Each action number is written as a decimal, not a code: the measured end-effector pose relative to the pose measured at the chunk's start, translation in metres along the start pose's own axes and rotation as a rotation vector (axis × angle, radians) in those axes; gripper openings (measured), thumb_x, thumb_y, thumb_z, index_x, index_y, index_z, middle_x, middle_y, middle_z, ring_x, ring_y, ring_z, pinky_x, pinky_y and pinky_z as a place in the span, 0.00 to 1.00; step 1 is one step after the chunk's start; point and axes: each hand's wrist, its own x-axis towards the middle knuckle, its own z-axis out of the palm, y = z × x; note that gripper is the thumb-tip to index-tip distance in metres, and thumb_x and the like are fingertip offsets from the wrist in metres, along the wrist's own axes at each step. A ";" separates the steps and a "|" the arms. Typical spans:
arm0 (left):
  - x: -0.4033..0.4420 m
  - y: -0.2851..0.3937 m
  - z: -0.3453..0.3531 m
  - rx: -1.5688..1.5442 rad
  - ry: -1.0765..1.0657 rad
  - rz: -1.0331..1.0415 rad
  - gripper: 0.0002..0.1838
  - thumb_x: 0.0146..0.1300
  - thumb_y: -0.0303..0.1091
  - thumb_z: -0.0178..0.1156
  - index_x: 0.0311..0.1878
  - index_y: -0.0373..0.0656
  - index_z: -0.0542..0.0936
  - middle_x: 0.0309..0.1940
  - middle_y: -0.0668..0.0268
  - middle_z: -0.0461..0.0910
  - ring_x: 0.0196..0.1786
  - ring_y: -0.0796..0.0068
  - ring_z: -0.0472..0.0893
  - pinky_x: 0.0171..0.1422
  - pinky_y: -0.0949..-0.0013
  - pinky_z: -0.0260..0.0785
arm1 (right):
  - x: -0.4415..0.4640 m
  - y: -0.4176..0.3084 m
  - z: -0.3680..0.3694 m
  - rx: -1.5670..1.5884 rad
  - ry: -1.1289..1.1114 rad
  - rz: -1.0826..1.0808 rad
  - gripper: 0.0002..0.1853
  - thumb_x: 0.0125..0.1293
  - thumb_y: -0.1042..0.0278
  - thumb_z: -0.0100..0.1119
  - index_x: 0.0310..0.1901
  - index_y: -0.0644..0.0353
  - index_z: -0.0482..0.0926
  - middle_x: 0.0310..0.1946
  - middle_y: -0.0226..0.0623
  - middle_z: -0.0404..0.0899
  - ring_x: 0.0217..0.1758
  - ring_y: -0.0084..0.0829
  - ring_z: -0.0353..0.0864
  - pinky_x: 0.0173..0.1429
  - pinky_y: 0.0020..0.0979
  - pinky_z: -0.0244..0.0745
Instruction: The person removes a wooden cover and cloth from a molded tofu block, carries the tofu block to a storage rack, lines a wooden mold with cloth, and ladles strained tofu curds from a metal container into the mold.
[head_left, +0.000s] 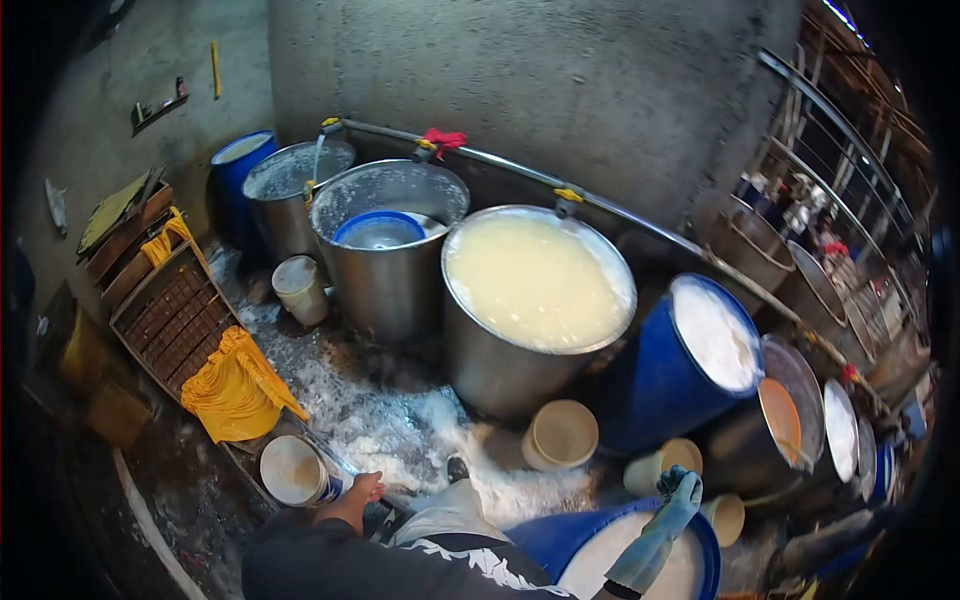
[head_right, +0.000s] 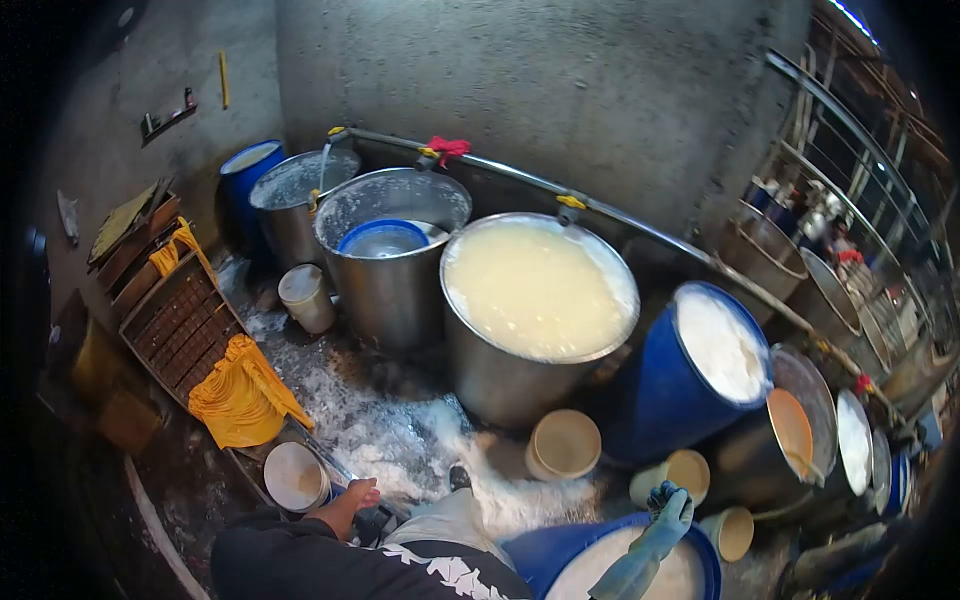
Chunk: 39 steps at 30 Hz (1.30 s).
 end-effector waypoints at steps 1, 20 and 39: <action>0.015 0.008 -0.005 -0.036 0.022 -0.002 0.21 0.69 0.50 0.58 0.57 0.47 0.75 0.44 0.62 0.84 0.37 0.65 0.85 0.36 0.56 0.75 | 0.017 0.016 0.025 -0.001 -0.021 0.003 0.12 0.73 0.55 0.56 0.43 0.55 0.78 0.32 0.31 0.82 0.32 0.24 0.81 0.35 0.26 0.76; 0.107 0.330 -0.098 -0.482 0.144 0.229 0.24 0.69 0.53 0.60 0.59 0.48 0.76 0.48 0.65 0.84 0.42 0.74 0.85 0.43 0.67 0.76 | 0.060 0.198 0.653 -0.286 -0.743 0.418 0.20 0.71 0.61 0.54 0.61 0.60 0.73 0.41 0.35 0.80 0.32 0.23 0.79 0.34 0.23 0.71; 0.088 0.218 -0.184 -1.319 0.873 -0.122 0.24 0.70 0.54 0.55 0.53 0.41 0.77 0.45 0.56 0.83 0.36 0.64 0.85 0.34 0.66 0.77 | -0.265 0.386 1.126 -0.351 -1.892 0.361 0.07 0.70 0.64 0.58 0.35 0.57 0.79 0.26 0.28 0.81 0.25 0.17 0.76 0.32 0.22 0.72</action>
